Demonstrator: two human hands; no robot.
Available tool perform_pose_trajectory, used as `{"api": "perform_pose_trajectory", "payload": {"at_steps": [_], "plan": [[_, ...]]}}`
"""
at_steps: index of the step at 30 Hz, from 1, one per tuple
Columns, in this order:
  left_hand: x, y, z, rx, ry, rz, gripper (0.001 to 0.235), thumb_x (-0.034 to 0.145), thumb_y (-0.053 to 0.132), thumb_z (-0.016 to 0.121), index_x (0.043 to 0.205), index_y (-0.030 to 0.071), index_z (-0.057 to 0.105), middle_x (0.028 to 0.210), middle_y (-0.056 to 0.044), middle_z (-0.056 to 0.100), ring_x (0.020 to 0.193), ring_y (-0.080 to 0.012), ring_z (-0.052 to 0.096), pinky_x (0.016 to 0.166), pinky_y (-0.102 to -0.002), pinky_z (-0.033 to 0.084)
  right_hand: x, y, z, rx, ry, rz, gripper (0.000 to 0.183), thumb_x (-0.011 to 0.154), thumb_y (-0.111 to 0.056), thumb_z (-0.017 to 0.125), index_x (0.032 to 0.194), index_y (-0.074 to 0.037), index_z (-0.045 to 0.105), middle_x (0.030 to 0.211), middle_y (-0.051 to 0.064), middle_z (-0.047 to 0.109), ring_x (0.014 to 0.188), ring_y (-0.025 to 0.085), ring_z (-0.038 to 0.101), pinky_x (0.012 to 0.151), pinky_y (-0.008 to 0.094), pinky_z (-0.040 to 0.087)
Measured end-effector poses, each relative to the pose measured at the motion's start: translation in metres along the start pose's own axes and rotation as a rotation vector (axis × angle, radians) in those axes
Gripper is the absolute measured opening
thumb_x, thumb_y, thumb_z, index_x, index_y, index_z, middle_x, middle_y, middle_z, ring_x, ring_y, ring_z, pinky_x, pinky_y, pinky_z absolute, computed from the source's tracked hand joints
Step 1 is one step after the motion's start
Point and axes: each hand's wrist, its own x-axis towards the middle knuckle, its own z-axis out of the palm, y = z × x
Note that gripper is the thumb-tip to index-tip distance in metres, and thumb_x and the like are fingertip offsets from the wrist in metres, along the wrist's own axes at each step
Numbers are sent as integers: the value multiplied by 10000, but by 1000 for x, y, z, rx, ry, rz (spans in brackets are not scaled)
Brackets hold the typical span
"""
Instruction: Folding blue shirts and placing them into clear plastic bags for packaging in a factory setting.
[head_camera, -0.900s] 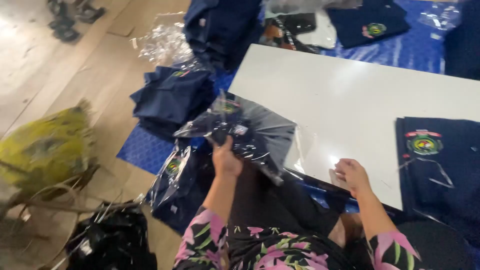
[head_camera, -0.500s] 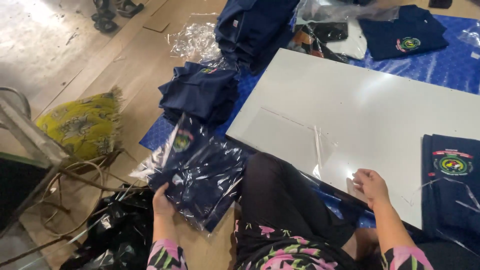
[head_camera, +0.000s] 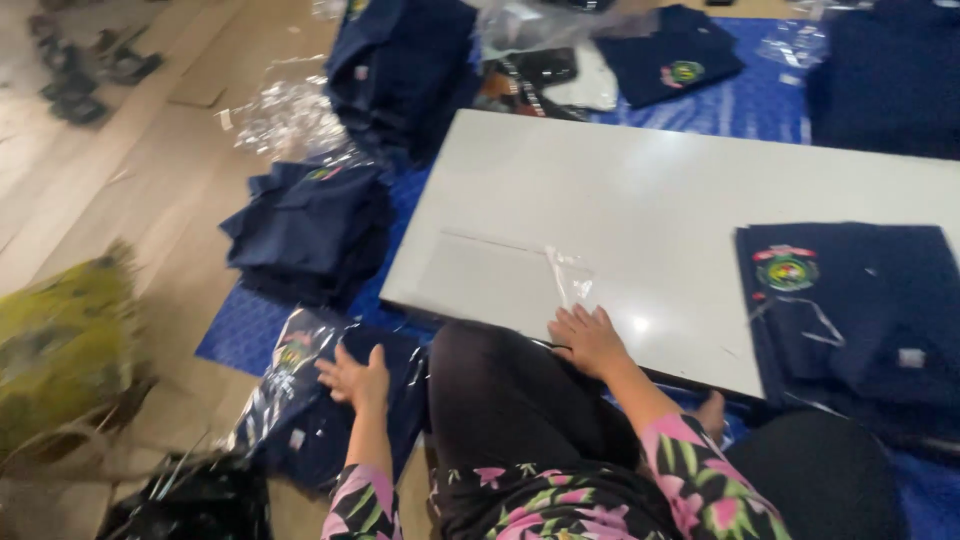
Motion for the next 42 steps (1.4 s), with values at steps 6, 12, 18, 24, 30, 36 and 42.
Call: {"api": "perform_pose_trajectory", "payload": {"at_steps": [6,12,18,24,30,36,42], "plan": [[-86,124,68,119,-98,832,674,763,403,817,1385,236,616,1536,-210,498,1387,-453,487,1071,-575,357,-29,69,-21,135,14,350,628,957,-607,415,1533,-357,445,1666,36,344,1536,351,291,1226,614,140],[-208,194,132,83,-611,1296,603,853,413,756,1375,132,647,1456,-213,571,1335,-455,543,1021,-529,510,-50,117,-4,336,45,516,555,968,-644,446,1401,-304,519,1593,111,436,1394,369,490,1089,578,382],[-233,205,154,752,-811,1245,785,990,698,387,1598,203,358,1691,-54,272,1561,-355,203,1170,-654,287,-109,161,-17,337,164,662,604,935,-634,542,1407,-261,593,1572,117,474,1359,344,545,1073,544,403],[-161,208,162,773,-516,1177,560,986,562,487,1393,208,637,1512,-2,581,1520,-268,378,1246,-580,199,-188,227,0,149,653,972,438,767,-329,832,1178,-226,721,1248,77,629,1073,351,640,836,489,494],[-181,224,122,704,-596,1068,593,981,565,492,1444,209,600,1568,-34,516,1524,-286,361,1258,-520,231,-190,259,25,98,542,1085,410,802,-321,808,1197,-287,706,1143,19,668,1004,293,671,812,451,514],[-188,225,120,729,-635,1110,581,989,509,505,1456,174,589,1563,-51,524,1508,-288,388,1270,-502,224,-149,231,41,268,592,864,123,910,-207,630,895,-250,744,867,37,694,861,289,708,780,408,552],[-173,210,146,742,-657,1053,569,1008,519,483,1456,184,584,1579,-35,506,1513,-274,379,1277,-492,210,-166,82,-67,805,-309,-91,368,783,-384,836,1113,-236,769,1050,49,775,996,266,730,877,408,580]]}}
